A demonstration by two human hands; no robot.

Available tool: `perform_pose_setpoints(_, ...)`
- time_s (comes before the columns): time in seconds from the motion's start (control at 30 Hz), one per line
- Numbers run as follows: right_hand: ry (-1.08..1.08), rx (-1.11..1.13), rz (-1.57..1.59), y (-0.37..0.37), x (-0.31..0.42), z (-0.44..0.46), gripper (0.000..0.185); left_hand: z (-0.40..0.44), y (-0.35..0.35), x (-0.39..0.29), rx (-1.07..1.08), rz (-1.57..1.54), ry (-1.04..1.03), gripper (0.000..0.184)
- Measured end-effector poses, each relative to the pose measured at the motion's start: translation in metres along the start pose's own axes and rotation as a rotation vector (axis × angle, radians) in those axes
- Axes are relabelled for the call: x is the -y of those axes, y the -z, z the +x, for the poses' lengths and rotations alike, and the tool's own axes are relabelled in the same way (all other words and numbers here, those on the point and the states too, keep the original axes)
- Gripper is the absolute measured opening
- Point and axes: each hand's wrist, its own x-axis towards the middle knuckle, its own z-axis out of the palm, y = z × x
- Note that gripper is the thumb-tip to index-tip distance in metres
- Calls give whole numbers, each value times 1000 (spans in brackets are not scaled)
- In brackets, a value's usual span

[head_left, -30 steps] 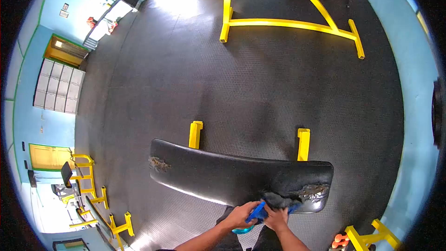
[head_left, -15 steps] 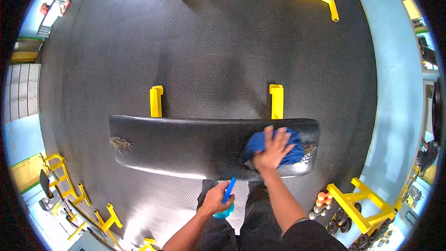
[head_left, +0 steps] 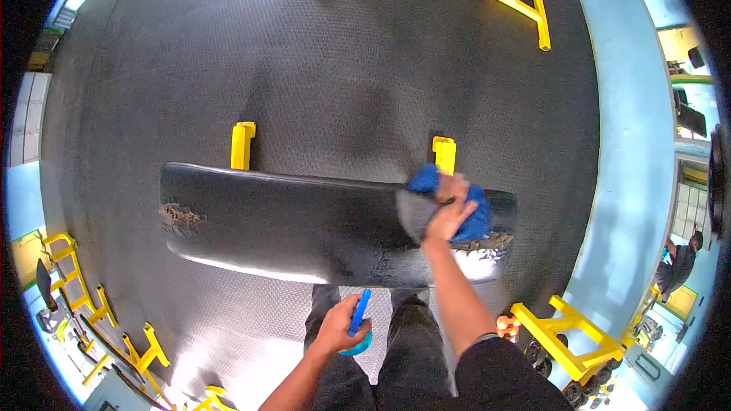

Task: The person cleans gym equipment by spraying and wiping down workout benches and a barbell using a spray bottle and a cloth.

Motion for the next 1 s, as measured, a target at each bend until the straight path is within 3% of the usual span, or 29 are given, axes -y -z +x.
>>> perform_pose_setpoints(0.07,433,221,853,96,5,-14,59,-7,-4,5,-57,-173,193,48)
perform_pose_setpoints(0.1,586,111,698,106,11,-42,62,-13,-4,4,-60,-173,197,48)
perform_pose_setpoints(0.13,712,90,742,117,-1,-73,72,-15,0,1,-66,-190,249,47)
perform_pose_setpoints(0.17,835,322,1290,114,-20,-92,82,-18,6,-3,-74,-206,301,47)
perform_pose_setpoints(0.2,927,387,1256,99,-31,-107,86,-21,14,-9,-62,-186,291,48)
perform_pose_setpoints(0.23,905,320,1283,68,-39,-125,86,-26,12,7,-61,-150,222,47)
perform_pose_setpoints(0.3,774,470,1075,31,-77,-111,85,-33,18,15,-112,-93,143,47)
perform_pose_setpoints(0.4,489,277,1009,-39,-96,-68,85,-38,28,15,-143,-82,123,46)
perform_pose_setpoints(0.5,-65,242,1024,-11,-55,-2,64,-41,30,26,-92,-109,161,46)
perform_pose_setpoints(0.53,-159,396,833,4,-31,17,56,-40,34,22,-74,-113,165,47)
perform_pose_setpoints(0.57,-238,401,1020,20,-11,27,51,-37,33,24,-66,-113,169,47)
perform_pose_setpoints(0.6,-26,605,1047,60,-9,43,50,-35,34,26,-51,-111,182,47)
perform_pose_setpoints(0.63,196,424,839,83,17,21,53,-35,36,28,-35,-108,197,48)
perform_pose_setpoints(0.67,285,159,662,104,38,-6,55,-34,40,31,-24,-105,199,48)
perform_pose_setpoints(0.7,358,137,724,142,30,-26,58,-32,42,34,-19,-127,179,48)
perform_pose_setpoints(0.73,484,275,780,162,25,-50,60,-27,45,34,-15,-151,148,49)
perform_pose_setpoints(0.77,641,242,877,156,25,-85,65,-22,52,31,-8,-152,121,49)
perform_pose_setpoints(0.83,825,646,1109,147,-8,-132,78,-17,68,26,98,-179,86,50)
perform_pose_setpoints(0.87,866,856,986,129,-25,-140,84,-15,70,35,134,-173,103,50)
perform_pose_setpoints(0.9,631,894,1043,108,-41,-149,90,-13,77,35,141,-172,86,50)
perform_pose_setpoints(0.93,344,469,1174,56,-40,-174,90,-13,83,36,111,-140,33,49)
perform_pose_setpoints(0.97,216,314,1189,33,-56,-159,89,-15,89,36,78,-113,-8,48)
perform_pose_setpoints(1.0,125,310,1078,19,-58,-136,88,-16,98,34,88,-109,30,45)
